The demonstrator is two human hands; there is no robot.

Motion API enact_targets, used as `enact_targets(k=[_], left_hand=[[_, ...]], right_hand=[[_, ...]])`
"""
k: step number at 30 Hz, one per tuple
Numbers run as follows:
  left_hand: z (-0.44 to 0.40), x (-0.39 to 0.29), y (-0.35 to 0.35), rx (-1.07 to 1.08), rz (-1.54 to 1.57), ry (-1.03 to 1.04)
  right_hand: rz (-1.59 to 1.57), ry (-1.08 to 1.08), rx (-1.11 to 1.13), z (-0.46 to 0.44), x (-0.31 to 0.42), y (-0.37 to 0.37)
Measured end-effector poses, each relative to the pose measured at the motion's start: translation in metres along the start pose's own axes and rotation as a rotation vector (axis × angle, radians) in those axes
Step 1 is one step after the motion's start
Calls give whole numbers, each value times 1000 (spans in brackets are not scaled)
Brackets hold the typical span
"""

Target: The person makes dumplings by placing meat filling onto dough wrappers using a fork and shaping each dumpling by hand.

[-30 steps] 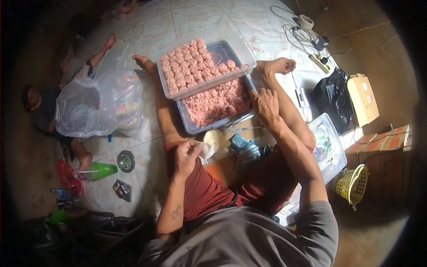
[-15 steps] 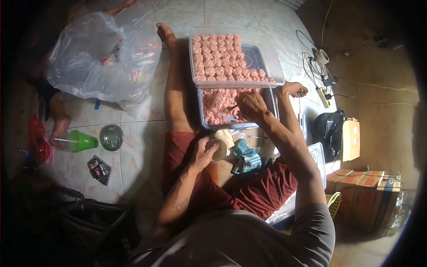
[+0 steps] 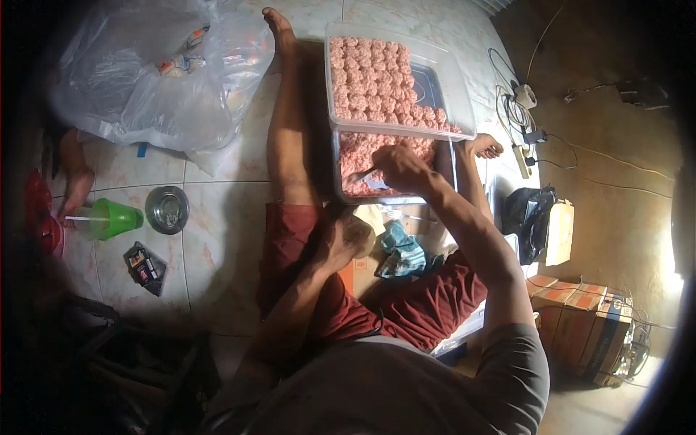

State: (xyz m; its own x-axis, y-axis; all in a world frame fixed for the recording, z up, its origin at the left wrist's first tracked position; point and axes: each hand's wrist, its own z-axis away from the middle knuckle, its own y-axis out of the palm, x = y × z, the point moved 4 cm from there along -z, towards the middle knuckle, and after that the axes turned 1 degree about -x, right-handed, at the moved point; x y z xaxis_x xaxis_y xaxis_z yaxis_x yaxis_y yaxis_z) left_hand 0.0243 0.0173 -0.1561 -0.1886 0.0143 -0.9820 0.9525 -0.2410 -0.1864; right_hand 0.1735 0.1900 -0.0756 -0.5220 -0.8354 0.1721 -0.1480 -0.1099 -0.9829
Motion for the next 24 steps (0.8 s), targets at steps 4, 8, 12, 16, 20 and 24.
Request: enact_targets(k=[4, 8, 12, 16, 20, 24], left_hand=[[-1, -10, 0, -36, 67, -75], [-6, -15, -2, -87, -273, 12], [-9, -6, 3, -63, 213, -113], [-9, -15, 1, -137, -73, 71], [-10, -32, -8, 31, -258, -49], [3, 37, 32, -26, 164, -66]], right_hand=[[364, 212, 61, -5, -3, 20], [258, 51, 146, -11, 7, 22], [291, 96, 226, -4, -8, 15], [152, 94, 149, 2, -5, 33], [80, 423, 267, 7, -25, 33], [-323, 386, 325, 6, -16, 38]])
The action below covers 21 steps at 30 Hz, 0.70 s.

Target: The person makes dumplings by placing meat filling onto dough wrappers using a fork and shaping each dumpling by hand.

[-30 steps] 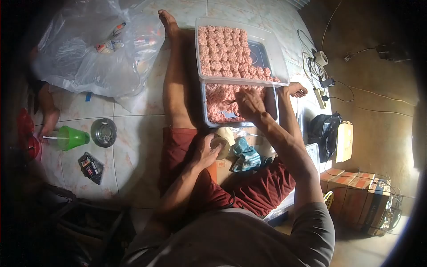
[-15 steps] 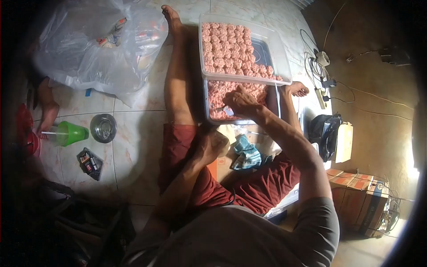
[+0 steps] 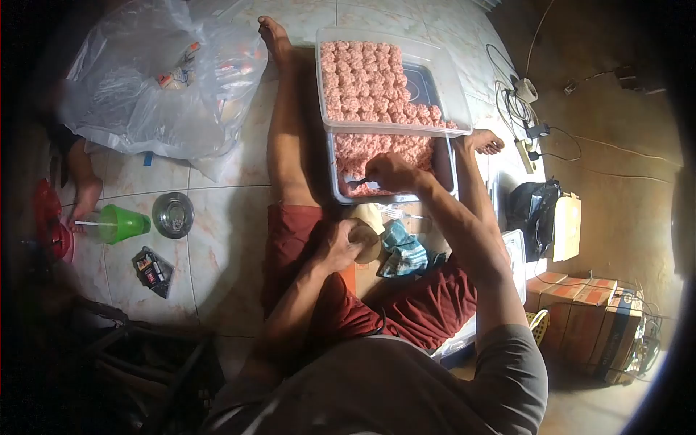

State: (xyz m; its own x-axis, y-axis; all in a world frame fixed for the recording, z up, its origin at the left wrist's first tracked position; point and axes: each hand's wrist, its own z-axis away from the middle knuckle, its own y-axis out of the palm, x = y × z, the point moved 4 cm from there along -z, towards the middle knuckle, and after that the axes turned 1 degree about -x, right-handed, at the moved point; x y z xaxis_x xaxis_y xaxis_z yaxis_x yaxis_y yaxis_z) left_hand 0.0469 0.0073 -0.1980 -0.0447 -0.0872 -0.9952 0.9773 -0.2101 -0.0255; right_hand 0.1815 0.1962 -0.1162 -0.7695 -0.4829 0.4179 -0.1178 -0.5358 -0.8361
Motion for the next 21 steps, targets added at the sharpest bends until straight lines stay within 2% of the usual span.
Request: enact_targets(k=[1, 2, 3, 4, 5, 7, 8, 9, 11, 14, 15, 17, 19, 20, 21], left_hand=[[-5, -5, -2, -55, 159, 69], [-5, -7, -5, -52, 152, 78], [-2, -40, -13, 59, 321, -27], [-1, -63, -17, 173, 485, -132], [-2, -69, -19, 178, 472, -119], [-3, -76, -21, 111, 838, -287], [-8, -93, -25, 17, 826, -268], [-15, -92, -26, 86, 891, -217], [-31, -105, -25, -8, 1168, -266], [-50, -119, -28, 118, 1314, -173], [-53, -128, -26, 188, 1391, -123], [-53, -133, -22, 261, 1457, -72], [-50, -163, -15, 403, 1605, 30], [-38, -174, -15, 98, 1393, -89], [-41, -170, -17, 98, 1380, -88]], right_hand=[[1, -1, -12, 7, -2, -9], [-127, -10, -1, 19, -4, -20], [-254, -21, 10, 31, -9, -29], [-512, -18, 3, 45, -13, -33], [-541, -22, 3, 58, -13, -42], [-573, -125, -134, 89, 4, -65], [-626, -53, -206, 107, 17, -75], [-625, -53, -282, 121, 21, -77], [-492, -9, -543, 147, 40, -80], [-453, -20, -888, 160, 46, -49], [-437, -58, -919, 161, 51, -36], [-45, 4, -884, 159, 65, -10], [-17, -96, -1100, 151, 77, 5], [-150, -108, -1147, 155, 80, 5], [-159, -112, -1156, 158, 87, -3]])
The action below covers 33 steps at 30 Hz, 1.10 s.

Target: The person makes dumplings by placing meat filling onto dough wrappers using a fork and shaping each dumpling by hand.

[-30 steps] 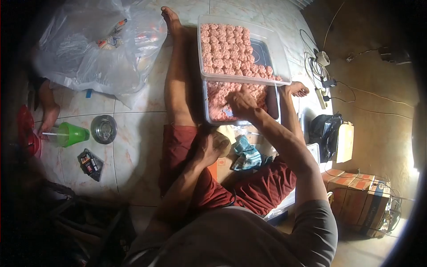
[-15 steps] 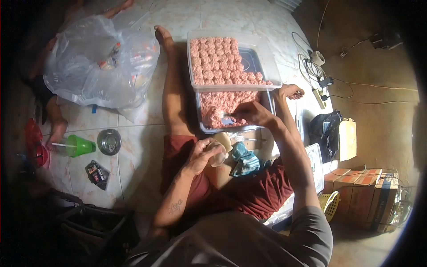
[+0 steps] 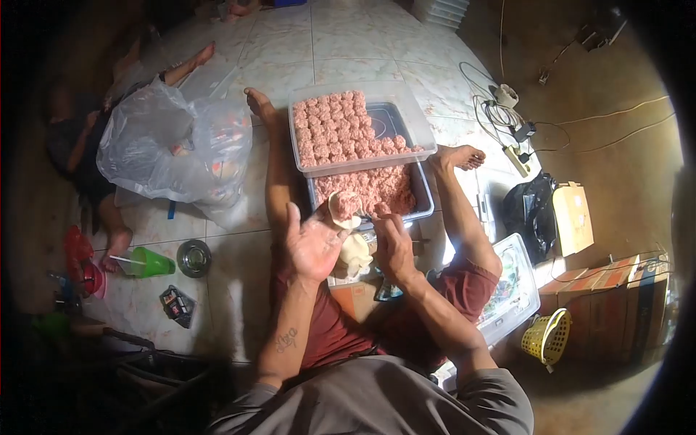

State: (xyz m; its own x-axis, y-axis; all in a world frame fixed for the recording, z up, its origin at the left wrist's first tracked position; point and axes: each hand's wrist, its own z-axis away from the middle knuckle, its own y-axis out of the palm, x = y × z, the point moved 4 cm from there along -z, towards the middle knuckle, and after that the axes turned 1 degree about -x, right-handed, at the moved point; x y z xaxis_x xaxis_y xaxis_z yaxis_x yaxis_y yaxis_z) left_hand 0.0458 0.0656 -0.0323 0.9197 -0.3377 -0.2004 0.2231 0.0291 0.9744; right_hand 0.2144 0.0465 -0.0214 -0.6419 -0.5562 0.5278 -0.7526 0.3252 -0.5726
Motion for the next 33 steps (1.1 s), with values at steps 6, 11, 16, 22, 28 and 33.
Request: enact_targets(k=[6, 11, 16, 22, 28, 33], left_hand=[[-5, -9, -7, -21, 162, 3], [-18, -28, -82, 94, 283, 79], [-1, -2, -37, -110, 59, 0], [9, 5, -45, -190, -22, -77], [6, 4, -52, -245, -105, -47], [4, -1, -40, -138, -263, -58]], right_hand=[[117, -206, 198, 15, 4, 8], [105, -33, 367, 9, -3, -17], [-81, 142, 544, -2, 23, -21], [118, 131, 727, -7, 35, -34], [54, 142, 521, -8, 19, -33], [31, 148, 323, -8, 13, -24]])
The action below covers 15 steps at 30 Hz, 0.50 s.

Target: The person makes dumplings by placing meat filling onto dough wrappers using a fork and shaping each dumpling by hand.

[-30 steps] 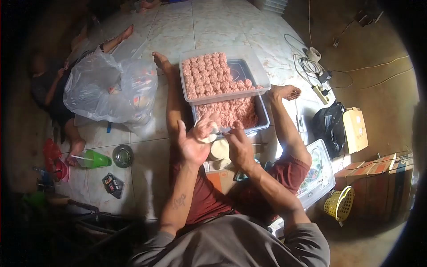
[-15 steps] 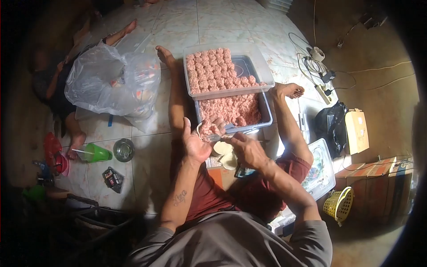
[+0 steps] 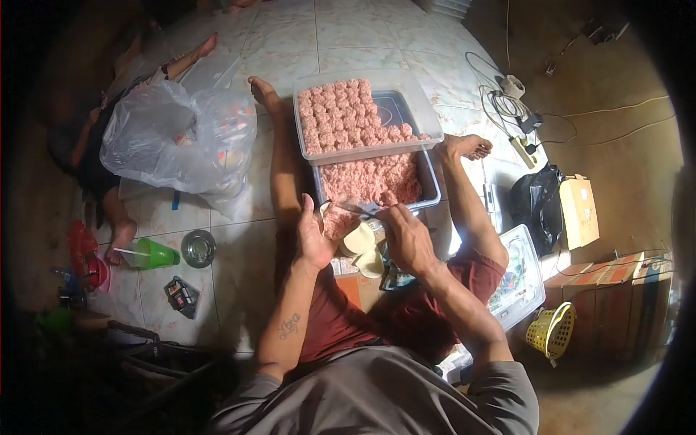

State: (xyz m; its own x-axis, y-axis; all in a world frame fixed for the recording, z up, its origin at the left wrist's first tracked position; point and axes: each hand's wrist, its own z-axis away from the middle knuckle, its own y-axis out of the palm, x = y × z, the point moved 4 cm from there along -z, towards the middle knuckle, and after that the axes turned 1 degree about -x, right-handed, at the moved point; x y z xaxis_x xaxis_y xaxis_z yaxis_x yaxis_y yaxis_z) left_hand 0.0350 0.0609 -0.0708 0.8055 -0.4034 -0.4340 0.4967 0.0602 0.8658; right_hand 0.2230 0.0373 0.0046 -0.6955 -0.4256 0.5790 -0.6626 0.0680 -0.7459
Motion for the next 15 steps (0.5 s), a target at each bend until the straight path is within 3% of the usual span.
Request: enact_targets(k=[8, 9, 11, 13, 15], left_hand=[[10, -2, 10, 176, 37, -21], [11, -1, 12, 254, 25, -34], [4, 4, 5, 177, 55, -63], [1, 8, 1, 244, -9, -111], [-4, 9, -10, 191, -50, -157]], right_hand=[[82, -65, -39, 4, -4, 21], [80, -38, -99, 5, -8, 23], [83, -14, -163, 3, -22, 26], [63, 138, -158, -8, -54, 24], [556, 197, 3, -17, -87, 14]])
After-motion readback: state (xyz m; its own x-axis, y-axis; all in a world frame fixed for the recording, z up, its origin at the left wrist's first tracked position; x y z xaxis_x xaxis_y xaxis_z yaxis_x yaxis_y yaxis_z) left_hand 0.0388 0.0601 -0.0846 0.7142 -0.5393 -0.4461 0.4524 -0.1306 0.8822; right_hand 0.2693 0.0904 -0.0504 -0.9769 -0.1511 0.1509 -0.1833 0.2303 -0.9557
